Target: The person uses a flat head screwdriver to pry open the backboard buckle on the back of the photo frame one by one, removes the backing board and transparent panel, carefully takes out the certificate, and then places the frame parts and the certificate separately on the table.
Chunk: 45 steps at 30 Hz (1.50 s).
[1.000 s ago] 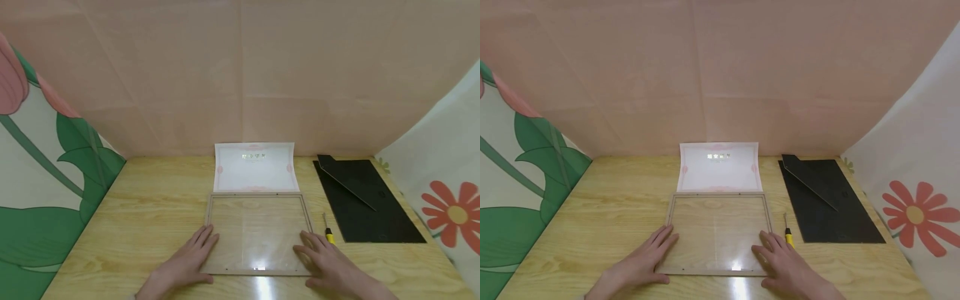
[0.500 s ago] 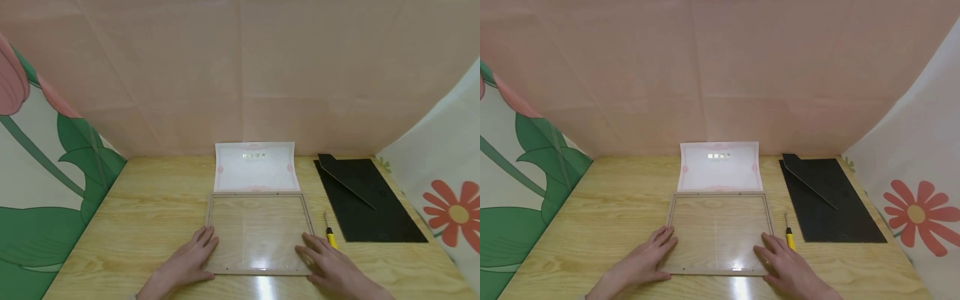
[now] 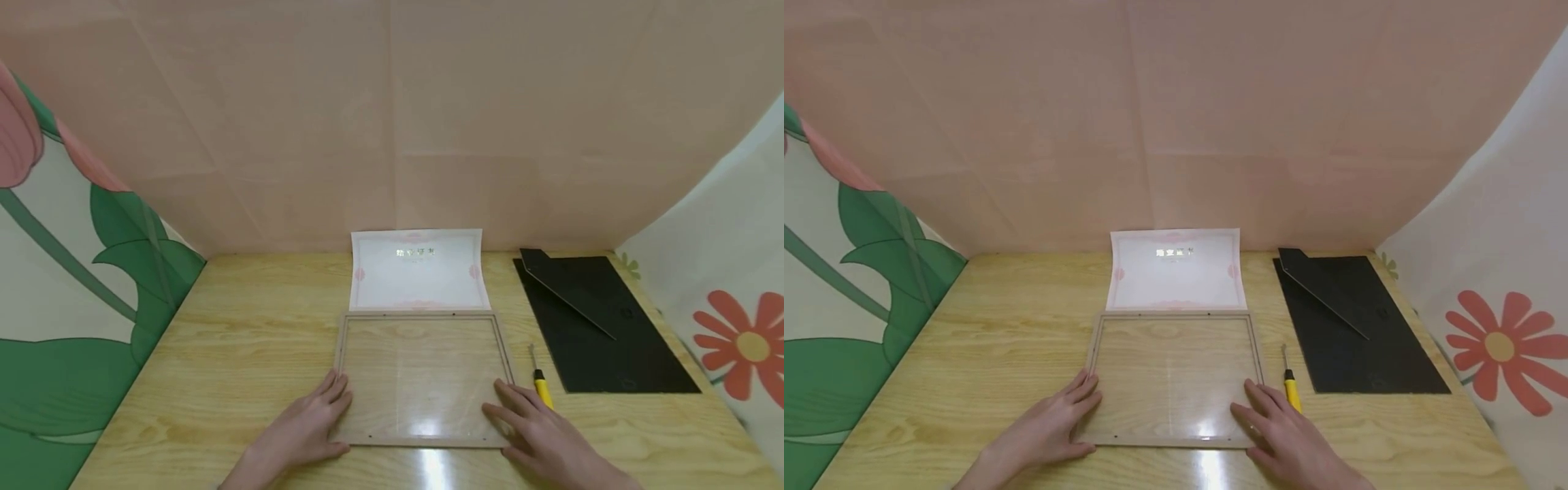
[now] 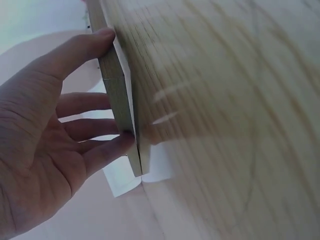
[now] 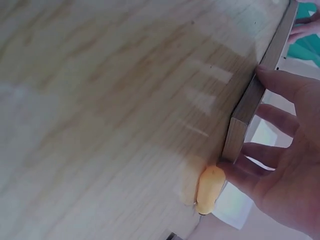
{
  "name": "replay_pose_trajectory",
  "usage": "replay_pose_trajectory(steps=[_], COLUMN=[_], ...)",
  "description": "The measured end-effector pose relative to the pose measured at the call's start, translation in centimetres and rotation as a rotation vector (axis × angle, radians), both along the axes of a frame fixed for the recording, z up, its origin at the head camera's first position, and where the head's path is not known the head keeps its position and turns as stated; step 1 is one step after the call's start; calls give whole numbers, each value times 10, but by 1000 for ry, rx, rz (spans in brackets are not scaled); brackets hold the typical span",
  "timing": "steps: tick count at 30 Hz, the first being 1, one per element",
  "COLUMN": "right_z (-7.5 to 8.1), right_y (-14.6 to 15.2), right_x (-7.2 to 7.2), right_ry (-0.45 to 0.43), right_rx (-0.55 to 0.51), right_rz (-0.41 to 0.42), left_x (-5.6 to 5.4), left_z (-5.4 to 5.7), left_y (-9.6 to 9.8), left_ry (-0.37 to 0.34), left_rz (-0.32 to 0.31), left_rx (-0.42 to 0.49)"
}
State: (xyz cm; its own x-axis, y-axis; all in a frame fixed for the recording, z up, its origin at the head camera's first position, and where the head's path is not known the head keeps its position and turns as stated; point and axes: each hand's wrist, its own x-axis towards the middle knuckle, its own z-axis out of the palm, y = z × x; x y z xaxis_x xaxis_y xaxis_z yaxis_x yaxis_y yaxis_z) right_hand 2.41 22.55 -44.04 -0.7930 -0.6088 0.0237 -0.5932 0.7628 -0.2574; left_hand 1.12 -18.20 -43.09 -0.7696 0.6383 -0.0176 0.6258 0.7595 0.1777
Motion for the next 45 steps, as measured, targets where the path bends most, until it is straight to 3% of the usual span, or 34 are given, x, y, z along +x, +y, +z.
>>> replay_pose_trajectory(steps=[4, 9, 17, 21, 24, 26, 30, 33, 35, 38, 42, 45], right_z=[1, 1, 16, 31, 41, 44, 43, 40, 39, 37, 37, 38], right_y=[-1, -1, 2, 9, 16, 19, 24, 27, 29, 30, 30, 28], right_x=[1, 3, 0, -9, -16, -19, -23, -23, -22, -21, -19, -14], right_ry=[-40, 42, 47, 80, 136, 192, 277, 273, 252, 247, 218, 175], right_rx=[-1, -8, -5, -75, -138, -178, -234, -248, -240, -252, -250, -216], right_rz=[-18, 12, 6, 52, 101, 131, 182, 191, 183, 189, 166, 95], left_x=[1, 4, 8, 11, 11, 12, 13, 15, 16, 16, 16, 16], left_z=[3, 6, 12, 12, 11, 9, 7, 6, 5, 3, 1, 0], left_y=[0, -2, -8, -14, -18, -19, -16, -13, -11, -9, -8, -8], left_ry=[-10, -15, -59, 23, 113, 136, 46, -85, -154, -192, -185, -169], left_rz=[8, 6, 27, 31, 43, 66, 170, 277, 312, 308, 291, 289], left_rx=[16, 38, 142, 265, 365, 403, 416, 414, 425, 448, 476, 484])
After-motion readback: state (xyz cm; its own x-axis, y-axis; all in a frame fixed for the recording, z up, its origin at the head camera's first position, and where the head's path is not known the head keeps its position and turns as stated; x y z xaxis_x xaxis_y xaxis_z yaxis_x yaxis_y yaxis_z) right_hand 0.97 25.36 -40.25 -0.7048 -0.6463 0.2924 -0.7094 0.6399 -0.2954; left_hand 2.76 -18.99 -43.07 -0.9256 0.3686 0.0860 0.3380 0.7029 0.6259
